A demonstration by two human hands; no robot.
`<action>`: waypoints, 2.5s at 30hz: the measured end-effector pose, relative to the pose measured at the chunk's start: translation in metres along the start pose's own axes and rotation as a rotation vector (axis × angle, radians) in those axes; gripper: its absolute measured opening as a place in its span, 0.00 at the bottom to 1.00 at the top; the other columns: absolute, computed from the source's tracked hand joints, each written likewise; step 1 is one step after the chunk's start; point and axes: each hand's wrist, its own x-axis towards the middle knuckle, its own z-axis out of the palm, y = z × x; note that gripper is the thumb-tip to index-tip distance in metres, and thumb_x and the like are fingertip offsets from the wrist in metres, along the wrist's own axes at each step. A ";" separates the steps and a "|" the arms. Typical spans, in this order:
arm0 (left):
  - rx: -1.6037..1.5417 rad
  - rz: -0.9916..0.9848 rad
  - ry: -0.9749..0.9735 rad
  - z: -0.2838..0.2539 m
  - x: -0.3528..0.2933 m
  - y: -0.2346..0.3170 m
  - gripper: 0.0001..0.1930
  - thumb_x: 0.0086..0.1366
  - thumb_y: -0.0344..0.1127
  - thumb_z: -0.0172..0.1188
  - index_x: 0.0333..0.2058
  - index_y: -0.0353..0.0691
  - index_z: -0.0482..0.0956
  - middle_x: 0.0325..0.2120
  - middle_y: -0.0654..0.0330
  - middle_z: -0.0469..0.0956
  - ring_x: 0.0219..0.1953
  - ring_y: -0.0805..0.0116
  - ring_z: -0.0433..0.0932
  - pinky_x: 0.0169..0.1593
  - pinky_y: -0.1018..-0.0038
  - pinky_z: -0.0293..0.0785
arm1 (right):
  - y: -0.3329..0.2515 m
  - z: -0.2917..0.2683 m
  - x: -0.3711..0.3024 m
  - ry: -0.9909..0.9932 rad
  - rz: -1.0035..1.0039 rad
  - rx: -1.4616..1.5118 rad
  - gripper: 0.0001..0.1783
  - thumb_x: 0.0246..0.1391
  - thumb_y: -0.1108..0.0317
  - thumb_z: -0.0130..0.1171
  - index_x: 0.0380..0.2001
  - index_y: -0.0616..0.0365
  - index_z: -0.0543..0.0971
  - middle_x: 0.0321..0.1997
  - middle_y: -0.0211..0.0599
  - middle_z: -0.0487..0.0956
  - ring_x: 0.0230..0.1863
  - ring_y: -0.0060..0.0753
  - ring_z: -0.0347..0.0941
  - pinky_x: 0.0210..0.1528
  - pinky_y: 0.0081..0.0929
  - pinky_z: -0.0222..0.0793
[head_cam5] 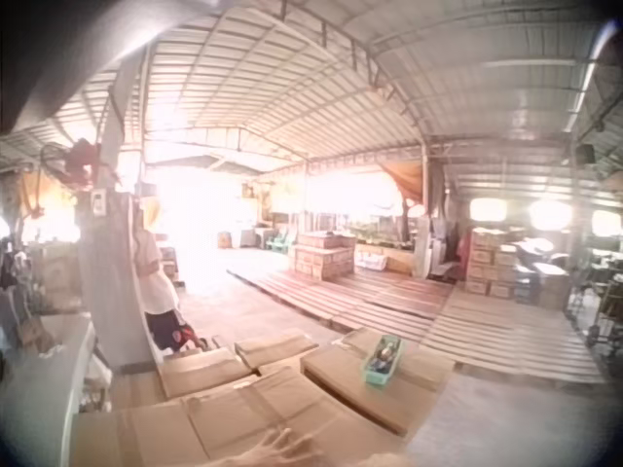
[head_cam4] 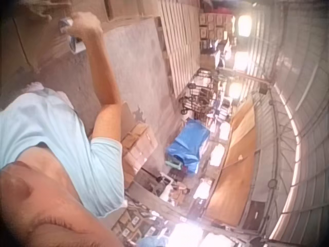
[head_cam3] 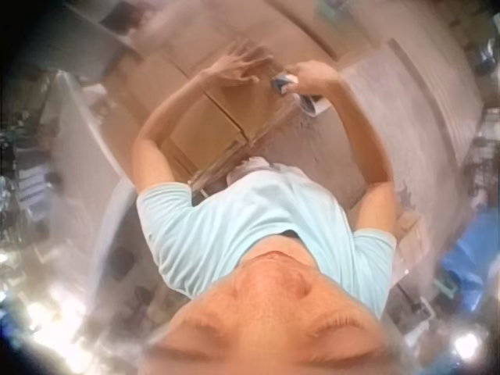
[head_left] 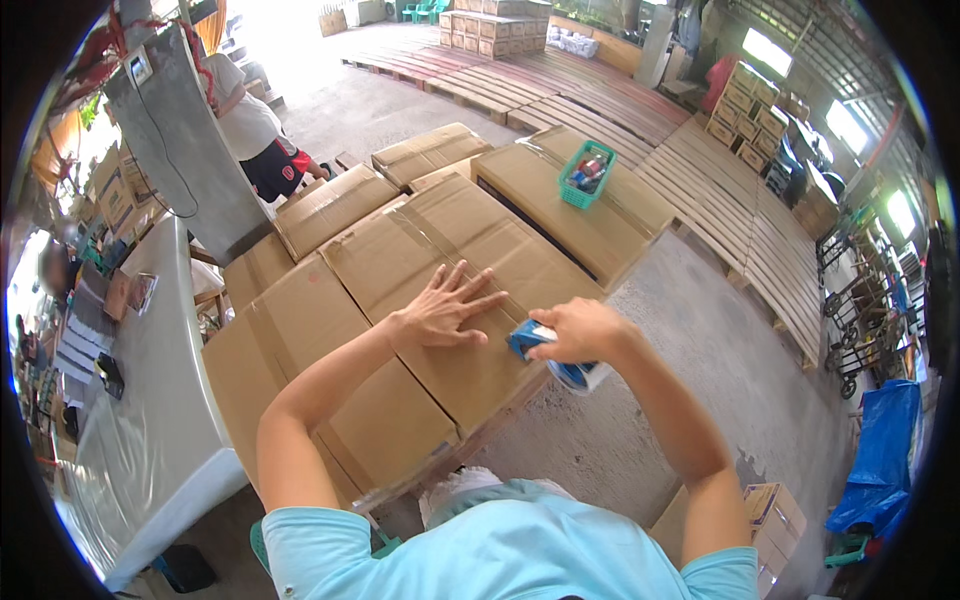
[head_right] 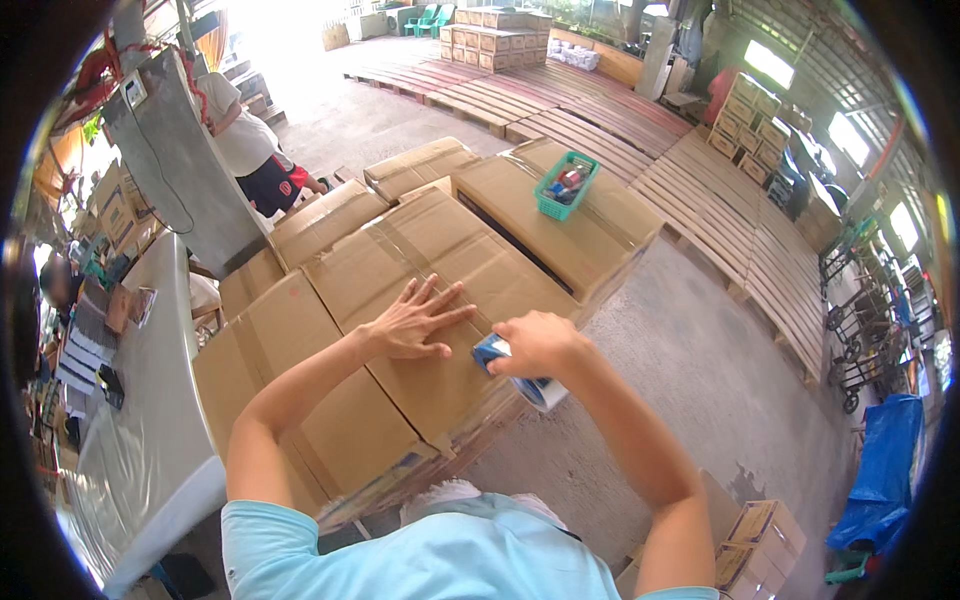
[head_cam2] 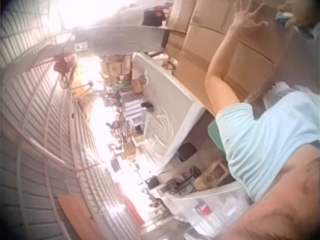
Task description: The person takes stacks of notebooks from a table and places them into a cardboard box, then closes the box, tapes it shut using a tape dispenser, and writes on the box with a pen before checking a logbook.
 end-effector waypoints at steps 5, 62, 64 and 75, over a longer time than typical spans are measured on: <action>0.068 0.091 -0.141 -0.005 0.009 0.142 0.49 0.52 0.78 0.48 0.69 0.66 0.47 0.71 0.55 0.36 0.70 0.35 0.32 0.57 0.20 0.37 | 0.038 0.075 -0.089 -0.099 0.078 0.038 0.34 0.48 0.42 0.58 0.56 0.47 0.73 0.45 0.45 0.81 0.46 0.49 0.78 0.51 0.40 0.73; 0.191 -0.859 0.932 -0.053 0.287 -0.119 0.17 0.62 0.48 0.60 0.48 0.54 0.77 0.62 0.60 0.63 0.66 0.54 0.59 0.65 0.35 0.38 | 0.414 -0.027 0.095 0.931 0.053 -0.026 0.35 0.45 0.72 0.66 0.60 0.54 0.70 0.39 0.39 0.71 0.42 0.40 0.68 0.50 0.39 0.61; 0.160 -0.722 0.917 -0.073 0.313 -0.068 0.05 0.59 0.40 0.63 0.30 0.49 0.79 0.57 0.67 0.68 0.63 0.60 0.63 0.65 0.37 0.39 | 0.437 -0.039 0.115 0.855 -0.146 0.047 0.33 0.44 0.71 0.67 0.57 0.54 0.72 0.42 0.36 0.70 0.44 0.38 0.68 0.51 0.37 0.61; 0.177 -0.783 0.474 -0.065 0.410 0.026 0.16 0.51 0.41 0.70 0.40 0.57 0.83 0.65 0.53 0.53 0.67 0.51 0.51 0.64 0.32 0.40 | 0.424 -0.159 0.256 0.646 -0.788 0.099 0.15 0.41 0.77 0.65 0.37 0.58 0.82 0.37 0.40 0.80 0.46 0.47 0.73 0.49 0.38 0.71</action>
